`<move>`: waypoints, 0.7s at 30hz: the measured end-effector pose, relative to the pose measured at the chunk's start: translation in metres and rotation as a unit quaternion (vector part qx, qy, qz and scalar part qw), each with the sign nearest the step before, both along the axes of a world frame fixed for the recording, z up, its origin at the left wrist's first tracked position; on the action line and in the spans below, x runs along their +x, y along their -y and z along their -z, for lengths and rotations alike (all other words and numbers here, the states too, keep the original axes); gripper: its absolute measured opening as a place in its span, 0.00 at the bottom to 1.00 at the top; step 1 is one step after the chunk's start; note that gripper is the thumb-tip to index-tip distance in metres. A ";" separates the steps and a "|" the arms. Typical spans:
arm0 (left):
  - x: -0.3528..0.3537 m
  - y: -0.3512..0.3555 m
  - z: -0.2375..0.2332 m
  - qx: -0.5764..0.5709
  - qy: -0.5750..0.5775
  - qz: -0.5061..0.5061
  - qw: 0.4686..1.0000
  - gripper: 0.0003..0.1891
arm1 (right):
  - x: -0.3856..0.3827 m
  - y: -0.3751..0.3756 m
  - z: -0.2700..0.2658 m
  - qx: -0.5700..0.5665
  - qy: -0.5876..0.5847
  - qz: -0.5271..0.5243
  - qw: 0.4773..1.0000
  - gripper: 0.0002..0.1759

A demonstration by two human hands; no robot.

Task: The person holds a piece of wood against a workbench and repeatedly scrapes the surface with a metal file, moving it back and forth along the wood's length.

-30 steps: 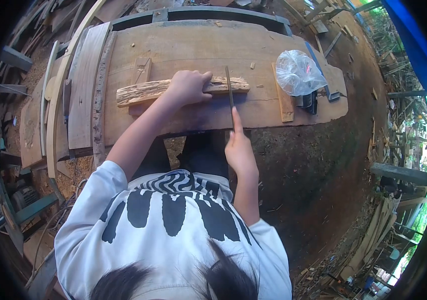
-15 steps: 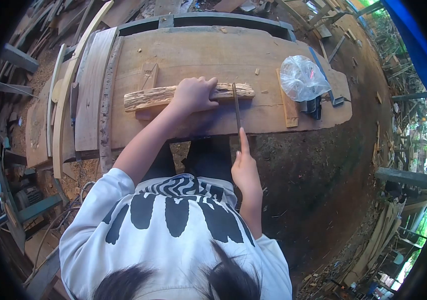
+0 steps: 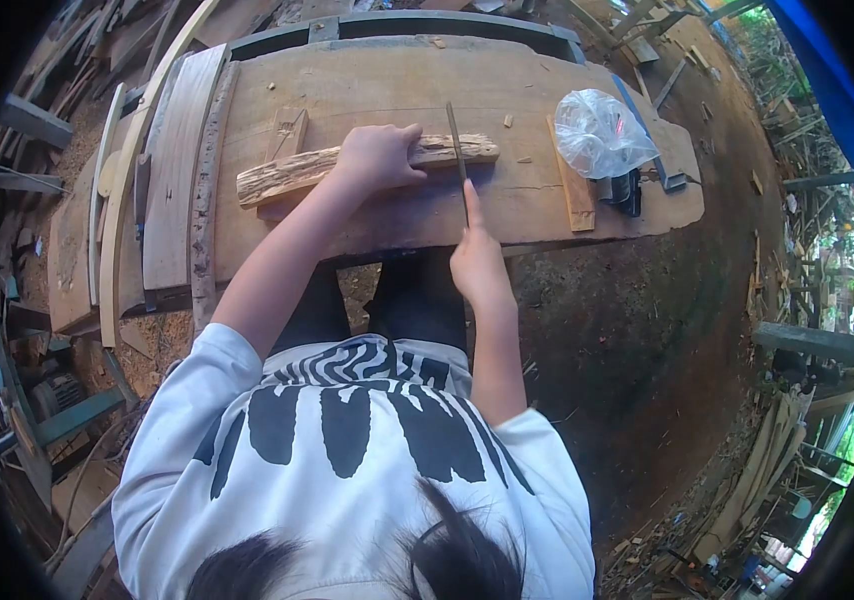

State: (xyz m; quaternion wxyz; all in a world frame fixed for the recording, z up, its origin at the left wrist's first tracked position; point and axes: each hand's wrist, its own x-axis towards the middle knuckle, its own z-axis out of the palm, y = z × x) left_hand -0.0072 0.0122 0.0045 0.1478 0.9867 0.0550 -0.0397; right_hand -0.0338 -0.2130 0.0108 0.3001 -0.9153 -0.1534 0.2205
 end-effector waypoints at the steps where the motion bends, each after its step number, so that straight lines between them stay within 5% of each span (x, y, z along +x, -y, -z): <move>1: 0.000 0.000 0.001 0.000 0.005 0.003 1.000 0.28 | -0.013 0.008 -0.002 -0.012 0.009 0.003 1.000 0.39; 7: -0.010 0.003 -0.003 0.006 -0.008 0.045 0.999 0.27 | -0.054 0.030 -0.035 -0.060 -0.093 0.030 0.993 0.38; 13: -0.015 0.005 0.005 0.009 0.026 0.052 0.998 0.28 | 0.011 -0.022 -0.004 -0.051 0.031 -0.017 0.998 0.40; 21: -0.010 0.003 0.004 -0.010 -0.005 0.036 0.999 0.30 | -0.045 0.016 -0.021 -0.056 -0.038 0.018 0.998 0.38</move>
